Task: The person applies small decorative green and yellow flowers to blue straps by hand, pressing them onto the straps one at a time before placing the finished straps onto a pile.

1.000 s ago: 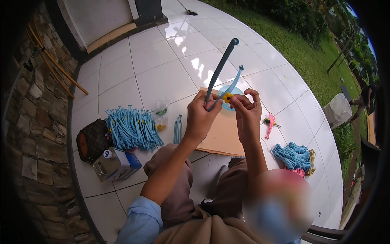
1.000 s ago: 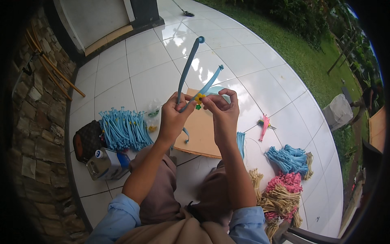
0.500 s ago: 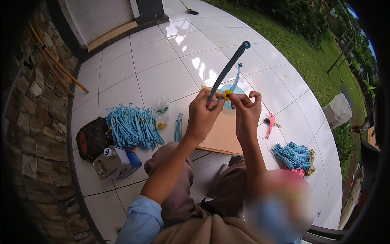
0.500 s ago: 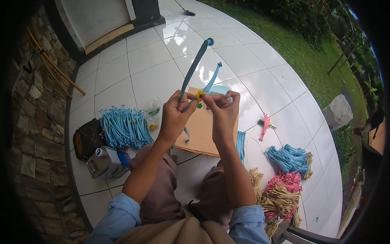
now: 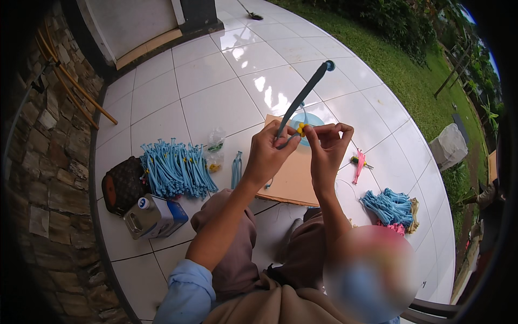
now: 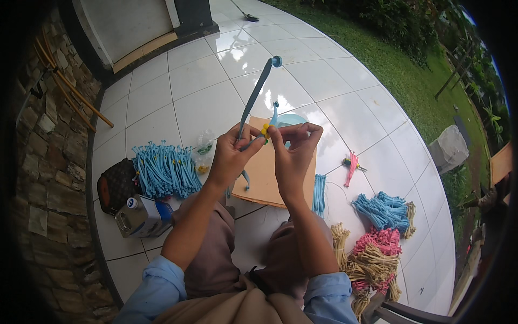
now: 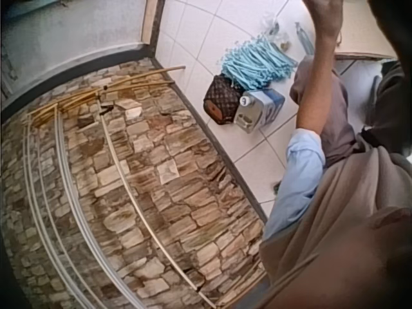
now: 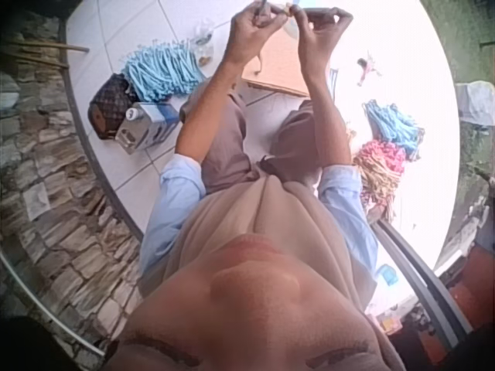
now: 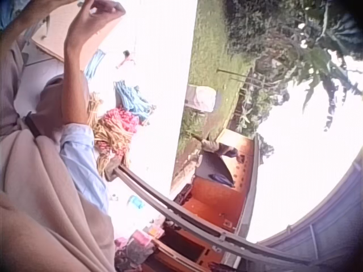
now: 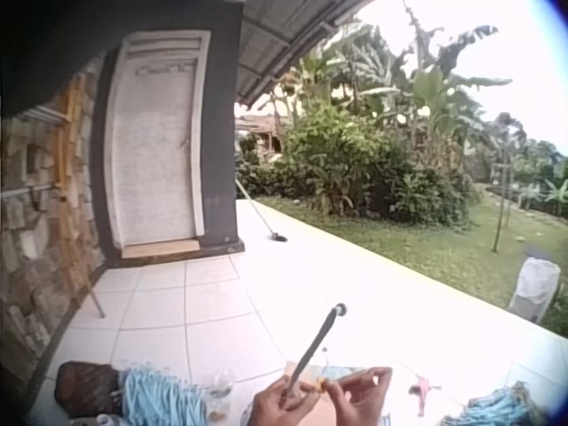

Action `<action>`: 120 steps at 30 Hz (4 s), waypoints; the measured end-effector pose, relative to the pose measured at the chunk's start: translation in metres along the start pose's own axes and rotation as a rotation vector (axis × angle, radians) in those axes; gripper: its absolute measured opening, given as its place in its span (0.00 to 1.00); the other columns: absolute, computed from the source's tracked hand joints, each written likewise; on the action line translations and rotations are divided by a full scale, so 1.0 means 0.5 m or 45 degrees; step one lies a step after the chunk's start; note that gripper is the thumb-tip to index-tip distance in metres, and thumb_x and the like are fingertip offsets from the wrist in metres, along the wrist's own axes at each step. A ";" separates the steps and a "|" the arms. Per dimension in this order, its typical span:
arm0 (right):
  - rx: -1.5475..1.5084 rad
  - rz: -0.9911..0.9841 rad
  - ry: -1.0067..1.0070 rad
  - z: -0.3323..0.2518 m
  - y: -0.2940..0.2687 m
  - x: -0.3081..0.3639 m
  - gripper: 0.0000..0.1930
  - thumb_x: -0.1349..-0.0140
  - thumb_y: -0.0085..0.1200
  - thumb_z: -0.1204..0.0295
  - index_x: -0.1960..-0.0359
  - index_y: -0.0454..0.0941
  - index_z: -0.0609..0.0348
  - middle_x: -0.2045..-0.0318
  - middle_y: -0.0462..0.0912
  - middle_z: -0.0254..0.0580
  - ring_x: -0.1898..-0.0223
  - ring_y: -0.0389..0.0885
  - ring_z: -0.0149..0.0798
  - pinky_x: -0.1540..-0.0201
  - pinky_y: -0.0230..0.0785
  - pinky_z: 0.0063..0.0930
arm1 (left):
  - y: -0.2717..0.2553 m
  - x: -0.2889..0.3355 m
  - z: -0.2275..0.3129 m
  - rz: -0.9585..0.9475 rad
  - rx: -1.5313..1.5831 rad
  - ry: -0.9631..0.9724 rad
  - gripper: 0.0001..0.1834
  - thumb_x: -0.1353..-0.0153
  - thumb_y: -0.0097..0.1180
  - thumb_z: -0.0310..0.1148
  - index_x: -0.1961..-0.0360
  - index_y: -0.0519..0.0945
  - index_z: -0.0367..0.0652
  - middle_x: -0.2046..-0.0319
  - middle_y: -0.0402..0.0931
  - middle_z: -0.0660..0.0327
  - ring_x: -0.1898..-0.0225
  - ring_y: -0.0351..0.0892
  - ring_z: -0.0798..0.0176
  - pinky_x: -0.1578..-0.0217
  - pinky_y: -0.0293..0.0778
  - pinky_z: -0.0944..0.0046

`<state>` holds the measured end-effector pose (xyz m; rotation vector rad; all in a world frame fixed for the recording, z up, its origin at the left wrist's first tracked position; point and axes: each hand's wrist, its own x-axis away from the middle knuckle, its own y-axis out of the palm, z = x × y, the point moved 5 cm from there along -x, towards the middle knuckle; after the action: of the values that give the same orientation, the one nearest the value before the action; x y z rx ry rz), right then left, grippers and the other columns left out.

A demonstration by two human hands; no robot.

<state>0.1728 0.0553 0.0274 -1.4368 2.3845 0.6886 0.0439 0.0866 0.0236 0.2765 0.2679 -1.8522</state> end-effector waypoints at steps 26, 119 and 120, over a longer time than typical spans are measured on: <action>0.021 0.006 0.129 0.013 -0.002 -0.005 0.26 0.45 0.55 0.78 0.52 0.50 0.56 0.81 0.69 0.32 0.75 0.68 0.23 0.69 0.57 0.16 | 0.029 0.002 -0.009 0.064 -0.141 -0.188 0.21 0.46 0.58 0.30 0.85 0.58 0.43 0.76 0.74 0.64 0.80 0.58 0.79 0.80 0.59 0.75; 0.420 -0.095 0.963 0.596 0.218 0.309 0.19 0.44 0.44 0.82 0.49 0.68 0.58 0.56 0.70 0.44 0.58 0.73 0.37 0.57 0.66 0.28 | -0.259 0.131 -0.612 0.486 0.389 -0.694 0.19 0.45 0.50 0.19 0.50 0.71 0.38 0.59 0.73 0.60 0.60 0.73 0.70 0.63 0.72 0.71; 0.338 -0.105 0.845 0.551 0.236 0.288 0.19 0.45 0.45 0.82 0.50 0.69 0.58 0.55 0.70 0.43 0.57 0.73 0.37 0.56 0.66 0.28 | -0.268 0.113 -0.561 0.550 0.431 -0.645 0.18 0.44 0.50 0.21 0.50 0.71 0.36 0.59 0.73 0.60 0.60 0.72 0.70 0.64 0.72 0.72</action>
<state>-0.0018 0.1388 -0.2427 -1.8282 2.7097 -0.1671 -0.0853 0.1642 -0.2541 0.0769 -0.4292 -1.4675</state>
